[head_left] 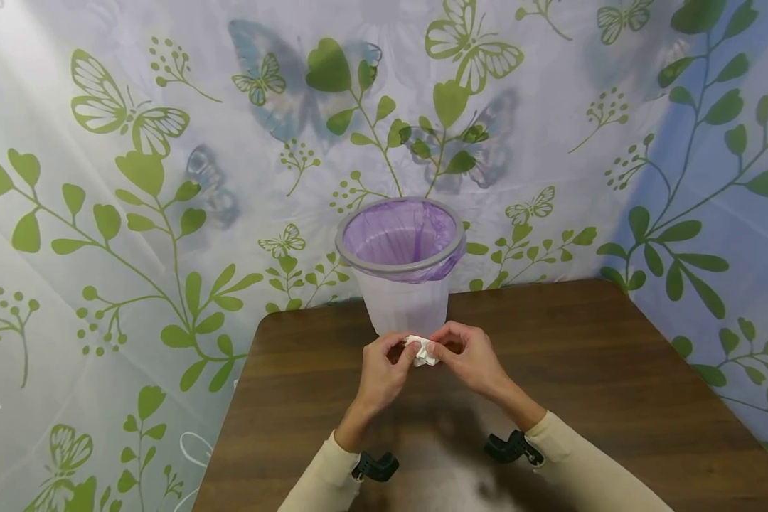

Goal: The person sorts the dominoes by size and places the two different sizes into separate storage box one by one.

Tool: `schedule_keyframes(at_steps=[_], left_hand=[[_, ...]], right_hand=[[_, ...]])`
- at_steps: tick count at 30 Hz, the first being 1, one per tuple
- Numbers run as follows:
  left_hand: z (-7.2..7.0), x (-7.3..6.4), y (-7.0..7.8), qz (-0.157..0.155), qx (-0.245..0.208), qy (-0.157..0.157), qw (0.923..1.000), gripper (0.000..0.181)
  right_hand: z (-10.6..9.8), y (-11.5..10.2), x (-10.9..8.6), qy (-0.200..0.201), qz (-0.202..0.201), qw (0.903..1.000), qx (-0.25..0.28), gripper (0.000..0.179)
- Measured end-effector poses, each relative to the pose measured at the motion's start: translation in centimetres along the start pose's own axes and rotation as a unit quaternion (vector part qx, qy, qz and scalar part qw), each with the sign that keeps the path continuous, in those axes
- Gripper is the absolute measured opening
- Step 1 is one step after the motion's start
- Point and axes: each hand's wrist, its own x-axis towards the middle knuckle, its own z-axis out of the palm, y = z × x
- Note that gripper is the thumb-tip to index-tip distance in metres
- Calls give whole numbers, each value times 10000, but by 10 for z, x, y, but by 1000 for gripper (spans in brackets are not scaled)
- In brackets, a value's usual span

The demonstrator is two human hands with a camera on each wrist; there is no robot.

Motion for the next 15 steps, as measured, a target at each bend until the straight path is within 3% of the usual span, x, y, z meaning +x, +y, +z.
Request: schedule_keyframes(at_steps=[9,12,15], left_hand=[[-21,31,16,385,-332,-864,9950,19],[-26,46,18,659,-242,-967,9928,19],[-31,62,19,1043,39,-905,9904,19]], right_hand=[[-17,-26,20,-238,-981,9930,-617,15],[-22,-39,28,-129,-1354,9876,-787,17],[-26,-54,39,135,-1852,9757,-1164,18]])
